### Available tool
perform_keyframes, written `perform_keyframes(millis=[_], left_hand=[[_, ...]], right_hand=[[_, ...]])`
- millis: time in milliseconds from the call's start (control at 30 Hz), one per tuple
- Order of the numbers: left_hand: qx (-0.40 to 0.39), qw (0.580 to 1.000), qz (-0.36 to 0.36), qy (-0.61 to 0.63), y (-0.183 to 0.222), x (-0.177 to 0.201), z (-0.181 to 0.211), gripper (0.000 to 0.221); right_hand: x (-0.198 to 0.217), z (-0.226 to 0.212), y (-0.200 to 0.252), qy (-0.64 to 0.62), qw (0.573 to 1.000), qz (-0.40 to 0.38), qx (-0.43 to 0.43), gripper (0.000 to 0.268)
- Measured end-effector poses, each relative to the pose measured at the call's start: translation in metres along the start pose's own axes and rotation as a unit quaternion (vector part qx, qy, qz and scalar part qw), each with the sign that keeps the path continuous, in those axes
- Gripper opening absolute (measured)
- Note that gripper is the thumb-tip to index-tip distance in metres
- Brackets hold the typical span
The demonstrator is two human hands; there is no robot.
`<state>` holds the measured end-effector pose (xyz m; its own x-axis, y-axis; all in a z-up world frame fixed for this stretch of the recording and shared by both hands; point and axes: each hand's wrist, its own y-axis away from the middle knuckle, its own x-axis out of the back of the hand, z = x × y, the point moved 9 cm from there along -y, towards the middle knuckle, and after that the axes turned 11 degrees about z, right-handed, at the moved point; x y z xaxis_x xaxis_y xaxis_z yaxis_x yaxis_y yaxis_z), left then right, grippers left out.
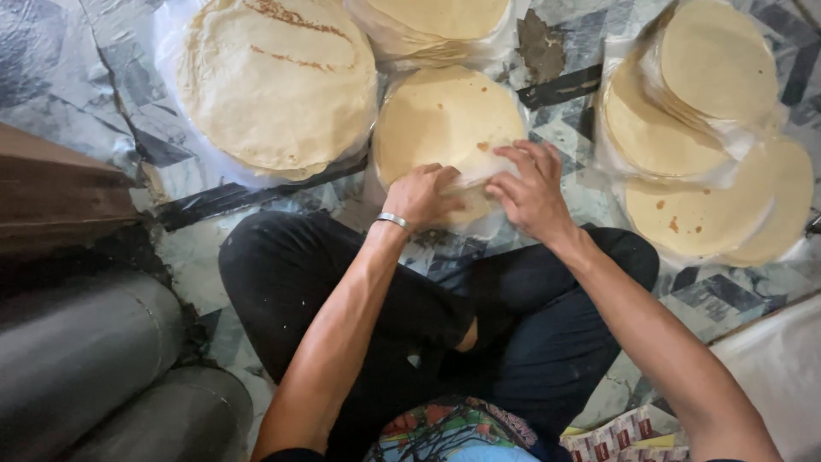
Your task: The person packages rounds of flatbread into plastic bags while sitting on the floor.
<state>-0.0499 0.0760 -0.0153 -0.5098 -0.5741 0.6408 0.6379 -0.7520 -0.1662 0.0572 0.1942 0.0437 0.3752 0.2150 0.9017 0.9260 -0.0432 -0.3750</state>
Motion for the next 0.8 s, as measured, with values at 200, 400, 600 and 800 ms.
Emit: perform_keyframes(millis=[200,400,600,800], left_hand=[[0.074,0.996,-0.012,-0.052,0.002,-0.01,-0.023,0.032],[0.118,0.992,-0.016,-0.046,0.004,-0.006,-0.024,0.033],[0.013,0.998,-0.035,-0.051,0.0,0.013,0.014,0.057],[0.012,0.998,-0.024,-0.054,0.005,-0.009,-0.008,0.04]], right_hand=[[-0.005,-0.029,0.01,0.025,0.998,0.047,0.041,0.034],[-0.007,-0.019,0.011,0.041,0.997,-0.031,0.065,0.024],[0.002,0.005,-0.002,-0.038,0.998,0.031,-0.032,0.01],[-0.006,0.018,0.004,-0.114,0.988,0.048,-0.093,0.014]])
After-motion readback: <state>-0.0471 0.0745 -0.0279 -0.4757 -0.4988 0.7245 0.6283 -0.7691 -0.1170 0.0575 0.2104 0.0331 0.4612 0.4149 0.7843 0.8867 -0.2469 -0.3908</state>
